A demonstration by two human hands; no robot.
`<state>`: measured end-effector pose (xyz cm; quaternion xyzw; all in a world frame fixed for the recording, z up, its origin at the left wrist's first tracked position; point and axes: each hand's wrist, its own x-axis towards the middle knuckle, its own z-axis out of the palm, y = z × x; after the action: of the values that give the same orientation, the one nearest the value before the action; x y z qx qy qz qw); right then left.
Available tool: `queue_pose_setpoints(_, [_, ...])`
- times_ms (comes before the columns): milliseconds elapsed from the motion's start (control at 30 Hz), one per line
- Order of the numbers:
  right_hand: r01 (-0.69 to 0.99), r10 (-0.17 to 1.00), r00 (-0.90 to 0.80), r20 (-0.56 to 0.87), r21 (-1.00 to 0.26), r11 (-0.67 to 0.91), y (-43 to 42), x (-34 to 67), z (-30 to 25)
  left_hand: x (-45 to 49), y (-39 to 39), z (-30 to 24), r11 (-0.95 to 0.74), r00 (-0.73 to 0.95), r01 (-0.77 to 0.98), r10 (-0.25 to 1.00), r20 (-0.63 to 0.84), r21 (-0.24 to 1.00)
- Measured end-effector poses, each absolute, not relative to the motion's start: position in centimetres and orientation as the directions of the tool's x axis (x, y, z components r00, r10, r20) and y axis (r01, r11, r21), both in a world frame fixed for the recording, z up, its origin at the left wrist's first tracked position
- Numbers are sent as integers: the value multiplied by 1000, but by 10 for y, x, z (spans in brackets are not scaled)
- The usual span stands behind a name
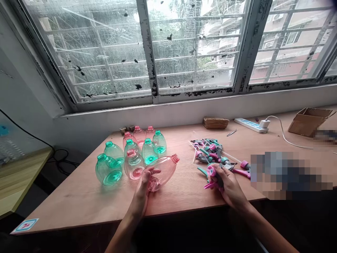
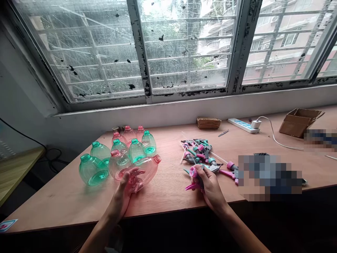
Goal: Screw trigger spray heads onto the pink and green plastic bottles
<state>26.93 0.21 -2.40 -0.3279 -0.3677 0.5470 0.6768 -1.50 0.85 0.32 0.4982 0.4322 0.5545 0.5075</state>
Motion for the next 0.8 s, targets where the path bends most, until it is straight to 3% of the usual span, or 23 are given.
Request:
queue_pose_setpoints(467, [-270,977,122,177,-941,204,3,270,-32,-15,14,0,-182,-58,-93,983,177,979])
queue_pose_setpoints(633, [-300,982,105,156,-937,181,2,271,-30,-15,13,3,-157,-58,-84,987,153,984])
queue_pose_setpoints(800, [-299,983,49,175,-937,181,-2,274,-31,-12,10,4,-91,67,-106,993,99,990])
